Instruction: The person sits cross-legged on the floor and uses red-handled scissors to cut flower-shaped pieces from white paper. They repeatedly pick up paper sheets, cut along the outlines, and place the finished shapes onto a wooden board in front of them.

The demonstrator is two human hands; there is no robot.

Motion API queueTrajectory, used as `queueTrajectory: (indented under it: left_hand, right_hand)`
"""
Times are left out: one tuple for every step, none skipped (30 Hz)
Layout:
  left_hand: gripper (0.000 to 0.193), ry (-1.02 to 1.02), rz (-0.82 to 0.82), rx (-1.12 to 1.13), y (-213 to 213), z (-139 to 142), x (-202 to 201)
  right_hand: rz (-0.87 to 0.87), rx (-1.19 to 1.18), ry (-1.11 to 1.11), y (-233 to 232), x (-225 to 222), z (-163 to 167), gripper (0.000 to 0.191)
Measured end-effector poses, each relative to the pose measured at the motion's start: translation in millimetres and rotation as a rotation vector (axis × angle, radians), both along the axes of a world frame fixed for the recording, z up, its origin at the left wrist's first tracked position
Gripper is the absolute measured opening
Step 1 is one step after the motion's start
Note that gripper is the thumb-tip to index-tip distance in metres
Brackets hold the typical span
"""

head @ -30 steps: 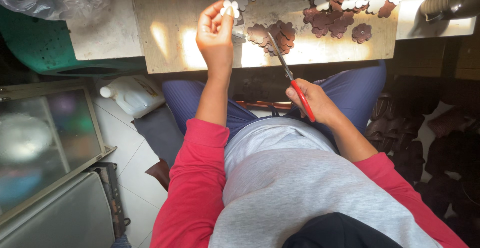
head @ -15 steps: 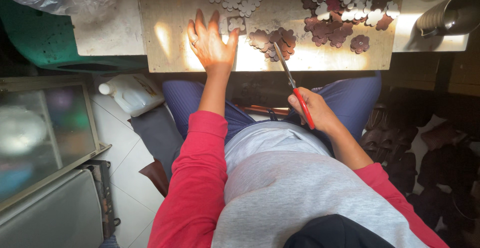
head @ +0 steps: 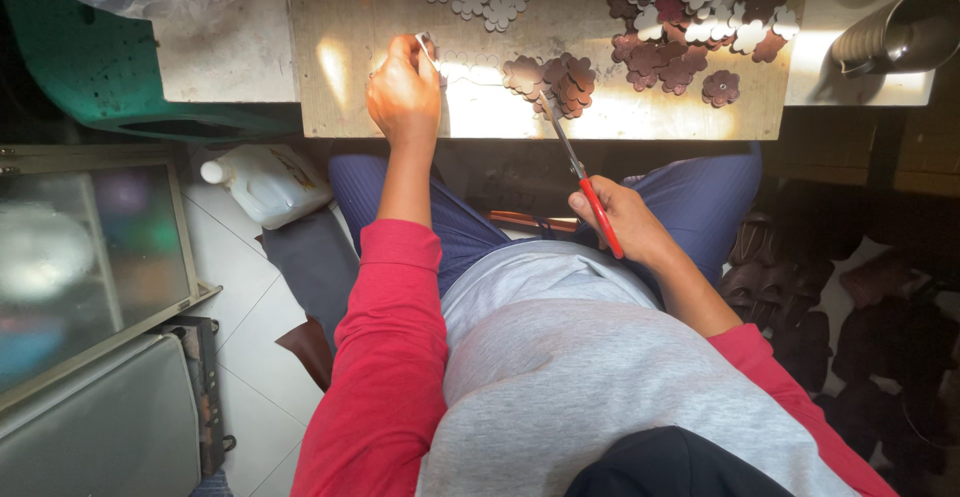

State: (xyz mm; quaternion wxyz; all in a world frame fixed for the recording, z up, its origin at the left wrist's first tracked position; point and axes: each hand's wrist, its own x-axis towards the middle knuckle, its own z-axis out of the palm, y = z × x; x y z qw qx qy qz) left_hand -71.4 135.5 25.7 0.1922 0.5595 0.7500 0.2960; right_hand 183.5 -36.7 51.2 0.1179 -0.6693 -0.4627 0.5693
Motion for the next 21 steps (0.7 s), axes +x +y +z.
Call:
queueTrajectory:
  left_hand:
    - [0.017, -0.009, 0.008, 0.054, 0, 1, -1]
    - [0.017, -0.018, 0.016, 0.107, -1, 2, -2]
    - [0.017, -0.081, 0.021, 0.118, -1, 2, -4]
    - [0.017, -0.144, 0.027, 0.130, -1, 3, -4]
    - [0.017, -0.206, 0.032, 0.141, -1, 3, -5]
    - [0.015, -0.192, 0.005, 0.193, -2, 4, -8]
    - [0.013, -0.178, -0.022, 0.246, -3, 4, -12]
    - [0.011, -0.164, -0.049, 0.297, -4, 4, -14]
    - [0.010, -0.134, -0.039, 0.299, -4, 3, -18]
    - [0.010, -0.103, -0.028, 0.302, -3, 3, -22]
    - [0.009, -0.072, -0.018, 0.305, -2, 3, -27]
    - [0.009, -0.087, -0.003, 0.322, -2, 3, -33]
    - [0.009, -0.103, 0.010, 0.339, -1, 2, -39]
    - [0.009, -0.119, 0.024, 0.356, -1, 2, -44]
    - [0.011, -0.116, 0.047, 0.288, 0, 2, -47]
    - [0.012, -0.111, 0.070, 0.218, -1, 3, -49]
    - [0.013, -0.105, 0.093, 0.149, -2, 3, -49]
    - [0.024, 0.056, 0.062, 0.233, -4, 4, -48]
    - [0.037, 0.217, 0.029, 0.315, -8, 5, -44]
    - [0.050, 0.378, -0.005, 0.396, -11, 5, -38]
    - [0.051, 0.346, -0.045, 0.346, -13, 5, -30]
  right_hand:
    - [-0.004, -0.007, -0.005, 0, 0, 0, 0.041]
    - [-0.009, -0.014, -0.010, -1, 1, -1, 0.041]
    - [-0.013, -0.021, -0.015, -1, 1, -1, 0.041]
    - [-0.001, 0.000, -0.021, -1, 1, -1, 0.041]
    - [0.011, 0.021, -0.026, -1, 1, -2, 0.042]
    - [0.021, 0.042, -0.032, -2, 1, -2, 0.042]
    - [0.016, 0.033, -0.033, -2, 1, -2, 0.042]
    - [0.012, 0.024, -0.035, -2, 1, -2, 0.041]
    - [0.009, 0.013, -0.035, -3, 1, -2, 0.041]
    - [0.015, 0.006, -0.046, -2, 1, -2, 0.041]
    - [0.020, 0.000, -0.058, -2, 0, -3, 0.041]
    - [0.024, -0.006, -0.070, -2, 0, -3, 0.041]
    - [0.028, 0.021, -0.058, -3, 0, -3, 0.040]
    - [0.032, 0.048, -0.046, -3, 0, -3, 0.039]
    - [0.035, 0.076, -0.035, -3, -1, -3, 0.037]
    - [0.036, 0.055, -0.055, -4, 0, -3, 0.039]
    - [0.039, 0.035, -0.073, -3, 0, -3, 0.041]
    - [0.040, 0.015, -0.093, -3, 0, -3, 0.042]
    - [0.036, 0.015, -0.090, -3, 0, -3, 0.042]
    - [0.032, 0.016, -0.086, -3, 0, -2, 0.042]
    - [0.028, 0.017, -0.083, -2, -1, -2, 0.042]
